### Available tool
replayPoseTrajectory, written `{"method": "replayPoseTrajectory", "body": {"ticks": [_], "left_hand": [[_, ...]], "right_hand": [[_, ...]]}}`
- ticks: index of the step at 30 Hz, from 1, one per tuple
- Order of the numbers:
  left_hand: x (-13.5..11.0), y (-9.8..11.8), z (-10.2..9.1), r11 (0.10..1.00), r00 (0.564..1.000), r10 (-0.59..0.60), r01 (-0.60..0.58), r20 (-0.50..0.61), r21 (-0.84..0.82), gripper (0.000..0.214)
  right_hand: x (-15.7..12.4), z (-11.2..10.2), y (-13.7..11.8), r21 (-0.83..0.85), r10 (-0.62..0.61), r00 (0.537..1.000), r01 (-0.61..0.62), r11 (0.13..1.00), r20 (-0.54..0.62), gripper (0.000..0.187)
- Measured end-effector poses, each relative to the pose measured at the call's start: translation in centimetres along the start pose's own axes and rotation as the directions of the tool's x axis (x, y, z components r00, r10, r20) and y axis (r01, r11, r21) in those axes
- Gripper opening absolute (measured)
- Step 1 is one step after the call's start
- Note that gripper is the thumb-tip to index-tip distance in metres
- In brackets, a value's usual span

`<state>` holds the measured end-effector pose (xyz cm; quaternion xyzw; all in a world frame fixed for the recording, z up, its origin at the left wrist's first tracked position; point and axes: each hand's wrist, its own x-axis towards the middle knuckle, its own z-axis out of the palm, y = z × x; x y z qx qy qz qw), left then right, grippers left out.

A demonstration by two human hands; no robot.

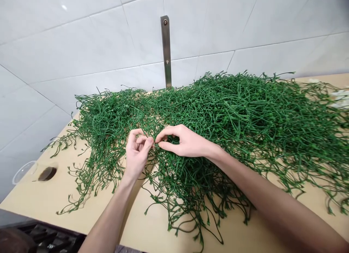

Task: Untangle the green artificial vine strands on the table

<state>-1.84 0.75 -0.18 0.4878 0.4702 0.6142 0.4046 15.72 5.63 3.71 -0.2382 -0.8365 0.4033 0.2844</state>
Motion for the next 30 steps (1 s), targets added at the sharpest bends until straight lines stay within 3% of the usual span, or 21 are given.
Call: {"method": "replayPoseTrajectory", "body": {"ticks": [8, 14, 17, 22, 27, 30], "left_hand": [[-0.14, 0.23, 0.06, 0.994, 1.000, -0.007, 0.004, 0.024, 0.106, 0.030], [-0.08, -0.05, -0.41, 0.991, 0.979, -0.132, 0.134, 0.158, 0.001, 0.025], [-0.09, 0.07, -0.39, 0.992, 0.983, -0.124, 0.118, 0.138, 0.050, 0.022], [-0.07, 0.15, -0.43, 0.995, 0.992, -0.056, 0.047, 0.111, 0.085, 0.024], [0.12, -0.42, -0.57, 0.990, 0.980, -0.122, 0.109, 0.155, 0.090, 0.029], [0.16, -0.67, -0.44, 0.986, 0.982, -0.118, 0.098, 0.149, 0.134, 0.024]], "right_hand": [[0.10, 0.02, 0.15, 0.027, -0.013, 0.999, 0.012, 1.000, 0.034, 0.010], [0.22, 0.21, 0.54, -0.071, -0.029, 0.999, 0.026, 0.997, -0.044, 0.010], [0.21, 0.29, 0.59, -0.076, -0.026, 0.995, 0.018, 0.997, -0.095, 0.011], [0.18, 0.24, 0.41, 0.045, 0.075, 0.989, -0.070, 0.997, -0.125, 0.016], [0.12, 0.18, 0.26, 0.213, 0.164, 0.986, -0.151, 0.965, -0.043, 0.022], [0.00, 0.06, 0.32, 0.214, 0.169, 0.986, -0.166, 0.963, 0.004, 0.021]]}}
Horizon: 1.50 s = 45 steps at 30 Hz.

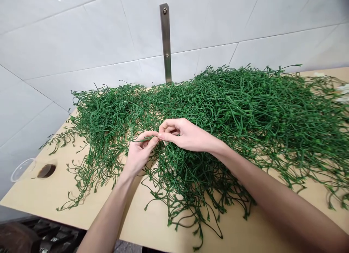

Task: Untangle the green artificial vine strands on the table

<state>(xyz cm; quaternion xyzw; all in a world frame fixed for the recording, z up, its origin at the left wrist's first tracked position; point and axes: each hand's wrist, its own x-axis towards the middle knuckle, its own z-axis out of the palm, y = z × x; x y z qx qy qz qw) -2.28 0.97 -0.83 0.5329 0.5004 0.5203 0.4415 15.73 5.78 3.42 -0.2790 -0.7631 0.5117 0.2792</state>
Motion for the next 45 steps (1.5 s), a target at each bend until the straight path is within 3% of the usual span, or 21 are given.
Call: {"method": "replayPoseTrajectory", "body": {"ticks": [3, 8, 11, 18, 23, 29, 35, 38, 45], "left_hand": [[-0.1, 0.1, 0.2, 0.995, 0.999, 0.039, -0.039, 0.003, 0.088, 0.021], [-0.4, 1.0, 0.4, 0.965, 0.991, 0.079, -0.103, 0.105, 0.242, 0.018], [-0.6, 1.5, 0.5, 0.949, 0.985, 0.093, -0.132, 0.145, 0.287, 0.016], [-0.6, 1.3, 0.4, 0.904, 0.978, 0.025, -0.111, 0.208, 0.414, 0.021], [-0.4, 0.9, 0.5, 0.954, 0.969, -0.014, -0.061, 0.247, 0.295, 0.026], [-0.1, 0.7, 0.3, 0.995, 0.975, -0.074, 0.056, 0.211, 0.087, 0.030], [-0.2, 1.5, 0.4, 0.984, 0.999, -0.002, -0.008, 0.054, 0.180, 0.032], [-0.2, 1.8, 0.5, 0.980, 0.997, 0.025, -0.039, 0.072, 0.195, 0.030], [-0.5, 2.0, 0.4, 0.962, 0.988, 0.038, -0.077, 0.151, 0.261, 0.028]], "right_hand": [[0.0, -0.2, 0.1, -0.018, 0.038, 0.999, -0.037, 0.999, 0.029, 0.018], [0.2, -0.4, 0.3, -0.104, 0.141, 0.987, -0.132, 0.986, 0.082, 0.023], [0.2, -0.3, 0.3, -0.181, 0.109, 0.990, -0.092, 0.979, 0.084, 0.032], [0.0, 0.1, 0.5, -0.200, 0.068, 0.998, -0.065, 0.978, 0.007, 0.026], [-0.1, 0.2, 0.8, -0.210, 0.002, 1.000, 0.003, 0.978, 0.028, 0.027], [0.1, -0.6, 1.5, -0.224, -0.126, 0.991, 0.133, 0.965, 0.045, 0.019], [-0.3, -1.1, 0.0, -0.379, -0.072, 0.997, 0.059, 0.924, -0.020, 0.022], [-0.5, -0.6, -0.3, -0.425, -0.089, 0.996, 0.087, 0.901, 0.017, 0.029], [-0.4, 0.1, 0.3, -0.458, -0.107, 0.994, 0.110, 0.882, 0.032, 0.022]]}}
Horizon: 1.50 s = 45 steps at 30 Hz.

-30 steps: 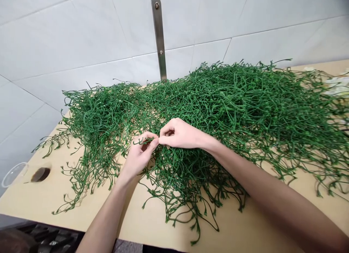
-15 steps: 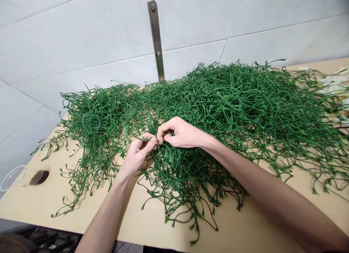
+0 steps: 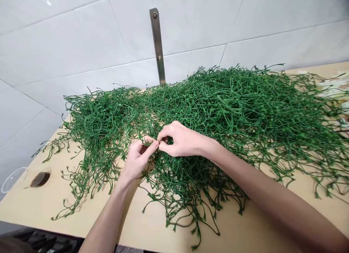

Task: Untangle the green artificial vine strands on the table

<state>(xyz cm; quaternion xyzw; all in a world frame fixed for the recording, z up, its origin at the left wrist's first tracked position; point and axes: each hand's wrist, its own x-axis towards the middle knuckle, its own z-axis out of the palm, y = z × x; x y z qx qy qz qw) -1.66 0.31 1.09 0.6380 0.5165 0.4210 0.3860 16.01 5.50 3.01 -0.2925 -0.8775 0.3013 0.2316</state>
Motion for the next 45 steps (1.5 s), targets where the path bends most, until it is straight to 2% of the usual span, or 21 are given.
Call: {"method": "replayPoseTrajectory", "body": {"ticks": [3, 7, 12, 15, 19, 21, 23, 24, 26, 28, 31, 33, 35, 37, 40, 43, 44, 45], "left_hand": [[-0.2, -0.2, -0.1, 0.999, 0.999, -0.018, 0.020, 0.031, -0.046, 0.026], [-0.3, -0.9, -0.2, 0.987, 0.999, -0.032, 0.038, 0.040, -0.153, 0.025], [0.1, -1.2, -0.4, 0.910, 0.999, -0.054, 0.048, -0.002, -0.411, 0.023], [0.2, -0.4, -0.9, 0.859, 0.996, -0.001, -0.043, -0.086, -0.511, 0.019], [-0.2, 1.1, -1.7, 0.802, 0.977, 0.112, -0.198, -0.182, -0.563, 0.022], [-0.4, 1.6, -1.9, 0.794, 0.973, 0.116, -0.213, -0.202, -0.570, 0.023], [-0.6, 1.8, -1.9, 0.790, 0.976, 0.111, -0.200, -0.186, -0.579, 0.024], [-0.6, 1.9, -1.9, 0.786, 0.978, 0.116, -0.196, -0.172, -0.587, 0.025], [-0.7, 1.9, -1.8, 0.772, 0.979, 0.127, -0.199, -0.160, -0.604, 0.023], [-0.7, 1.7, -1.9, 0.757, 0.974, 0.104, -0.208, -0.200, -0.620, 0.021], [-0.4, 1.1, -2.1, 0.763, 0.942, 0.034, -0.239, -0.333, -0.600, 0.022], [-0.2, 0.6, -2.1, 0.789, 0.916, 0.052, -0.282, -0.398, -0.546, 0.033], [-0.1, 0.2, -2.0, 0.818, 0.920, 0.101, -0.293, -0.378, -0.495, 0.046], [0.0, -0.1, -1.8, 0.848, 0.947, 0.128, -0.259, -0.296, -0.463, 0.058], [-0.1, 0.0, -1.7, 0.876, 0.958, 0.170, -0.255, -0.233, -0.409, 0.061], [-0.1, 0.3, -1.7, 0.901, 0.964, 0.165, -0.234, -0.210, -0.366, 0.071], [-0.1, 0.3, -1.7, 0.913, 0.961, 0.167, -0.234, -0.219, -0.333, 0.068], [-0.1, 0.3, -1.7, 0.925, 0.950, 0.190, -0.258, -0.247, -0.279, 0.056]], "right_hand": [[0.1, 0.4, 0.0, 0.004, -0.004, 0.999, 0.004, 1.000, -0.036, 0.020], [0.3, 0.8, -0.1, 0.061, -0.069, 0.993, 0.075, 0.995, -0.097, 0.017], [0.3, 0.0, -0.1, 0.163, -0.145, 0.984, 0.161, 0.973, -0.107, 0.027], [0.3, -1.0, -0.1, 0.089, -0.112, 0.987, 0.122, 0.988, -0.118, 0.028], [0.1, -1.6, -0.1, -0.018, -0.080, 0.958, 0.078, 0.997, -0.275, 0.019], [0.1, -1.1, 0.0, -0.015, -0.109, 0.953, 0.110, 0.994, -0.282, 0.031], [0.2, -0.2, 0.1, -0.002, -0.121, 0.962, 0.125, 0.992, -0.246, 0.049], [0.3, 0.3, 0.2, -0.002, -0.121, 0.966, 0.124, 0.992, -0.228, 0.052], [0.5, 1.1, 0.4, -0.010, -0.113, 0.974, 0.113, 0.994, -0.196, 0.040], [0.7, 1.6, 0.6, -0.018, -0.092, 0.977, 0.090, 0.996, -0.191, 0.022], [0.9, 1.6, 0.5, 0.043, -0.052, 0.974, 0.063, 0.997, -0.221, 0.007], [0.9, 1.3, 0.2, 0.094, -0.031, 0.968, 0.056, 0.994, -0.248, 0.006], [0.9, 1.1, -0.1, 0.108, -0.037, 0.961, 0.069, 0.992, -0.275, 0.006], [0.9, 1.0, -0.4, 0.078, -0.076, 0.948, 0.104, 0.991, -0.308, 0.006], [0.8, 1.0, -0.7, -0.003, -0.136, 0.929, 0.144, 0.990, -0.344, 0.008], [0.7, 1.0, -0.8, -0.122, -0.152, 0.927, 0.117, 0.986, -0.344, 0.013], [0.6, 0.9, -0.9, -0.165, -0.154, 0.929, 0.103, 0.981, -0.335, 0.014], [0.6, 0.8, -1.1, -0.203, -0.156, 0.933, 0.092, 0.975, -0.323, 0.015]]}}
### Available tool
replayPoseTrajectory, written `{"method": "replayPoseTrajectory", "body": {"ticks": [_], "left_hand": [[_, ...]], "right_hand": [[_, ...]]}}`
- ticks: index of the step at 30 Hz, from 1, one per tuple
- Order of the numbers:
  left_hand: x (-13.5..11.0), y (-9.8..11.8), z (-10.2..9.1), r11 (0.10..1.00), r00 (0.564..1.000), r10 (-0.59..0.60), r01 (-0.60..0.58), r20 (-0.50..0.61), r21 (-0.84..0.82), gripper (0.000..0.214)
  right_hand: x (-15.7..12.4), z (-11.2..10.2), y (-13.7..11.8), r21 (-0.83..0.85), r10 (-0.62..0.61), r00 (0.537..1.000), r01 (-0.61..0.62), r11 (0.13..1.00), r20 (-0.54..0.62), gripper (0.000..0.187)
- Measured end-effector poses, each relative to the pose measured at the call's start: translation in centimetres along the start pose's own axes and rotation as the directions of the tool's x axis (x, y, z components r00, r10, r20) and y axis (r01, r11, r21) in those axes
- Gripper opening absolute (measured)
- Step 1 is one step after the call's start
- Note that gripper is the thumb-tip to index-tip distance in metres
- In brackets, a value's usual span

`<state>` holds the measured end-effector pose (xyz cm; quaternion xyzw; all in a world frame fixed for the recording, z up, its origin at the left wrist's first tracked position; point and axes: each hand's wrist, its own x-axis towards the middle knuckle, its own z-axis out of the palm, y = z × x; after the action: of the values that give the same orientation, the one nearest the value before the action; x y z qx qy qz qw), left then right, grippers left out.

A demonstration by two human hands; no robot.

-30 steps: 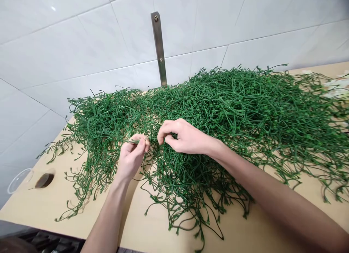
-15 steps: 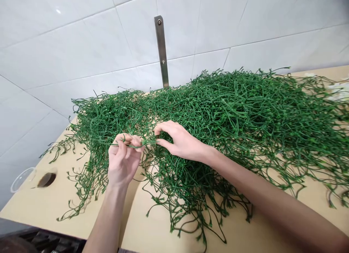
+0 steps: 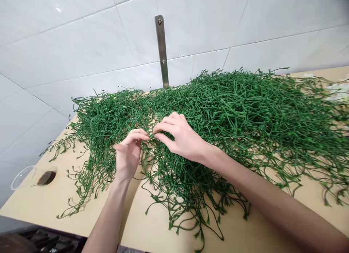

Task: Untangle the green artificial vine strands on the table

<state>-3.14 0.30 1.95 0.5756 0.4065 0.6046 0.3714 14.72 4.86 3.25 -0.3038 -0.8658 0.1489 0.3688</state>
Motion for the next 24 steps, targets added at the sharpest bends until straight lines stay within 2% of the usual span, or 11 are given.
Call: {"method": "replayPoseTrajectory", "body": {"ticks": [2, 6, 8, 11, 13, 15, 17, 20, 22, 24], "left_hand": [[0.0, -0.1, 0.1, 0.989, 0.997, 0.075, -0.071, -0.024, 0.130, 0.028], [-0.3, -0.3, 0.6, 0.936, 0.993, 0.122, -0.114, -0.002, 0.332, 0.012], [-0.4, -0.3, 0.7, 0.911, 0.993, 0.112, -0.095, -0.019, 0.401, 0.006], [-0.4, -0.4, 0.6, 0.908, 0.993, 0.072, -0.025, -0.096, 0.418, 0.009], [-0.4, -0.4, 0.5, 0.920, 0.990, 0.043, 0.015, -0.138, 0.392, 0.012], [-0.3, -0.4, 0.3, 0.927, 0.991, 0.016, 0.036, -0.135, 0.373, 0.013], [-0.3, -0.3, 0.1, 0.929, 0.997, -0.006, 0.036, -0.082, 0.368, 0.017], [-0.3, -0.1, -0.1, 0.906, 0.997, 0.075, -0.068, 0.000, 0.417, 0.016], [-0.5, 0.1, -0.1, 0.878, 0.982, 0.187, -0.164, -0.006, 0.451, 0.017], [-0.6, 0.1, 0.2, 0.875, 0.970, 0.242, -0.209, -0.020, 0.437, 0.017]], "right_hand": [[0.0, -0.3, -0.2, -0.044, -0.018, 0.999, 0.019, 0.999, 0.037, 0.015], [0.0, -1.2, -0.3, -0.016, -0.050, 0.990, 0.052, 0.999, 0.129, 0.019], [0.1, -1.6, 0.1, 0.006, -0.044, 0.988, 0.043, 0.999, 0.150, 0.022], [0.2, -2.1, 1.0, -0.004, -0.039, 0.992, 0.040, 0.999, 0.121, 0.026], [0.2, -2.5, 1.6, -0.016, -0.031, 0.997, 0.033, 0.999, 0.067, 0.021], [0.3, -2.8, 2.0, 0.003, -0.009, 0.999, 0.009, 1.000, 0.039, 0.014], [0.3, -3.0, 2.1, 0.050, 0.003, 0.999, -0.005, 0.999, 0.053, 0.013], [0.4, -3.1, 1.7, 0.113, -0.032, 0.993, 0.019, 0.993, 0.111, 0.014], [0.4, -3.0, 1.3, 0.123, -0.061, 0.987, 0.042, 0.991, 0.147, 0.014], [0.5, -2.7, 0.9, 0.116, -0.078, 0.980, 0.057, 0.992, 0.182, 0.015]]}}
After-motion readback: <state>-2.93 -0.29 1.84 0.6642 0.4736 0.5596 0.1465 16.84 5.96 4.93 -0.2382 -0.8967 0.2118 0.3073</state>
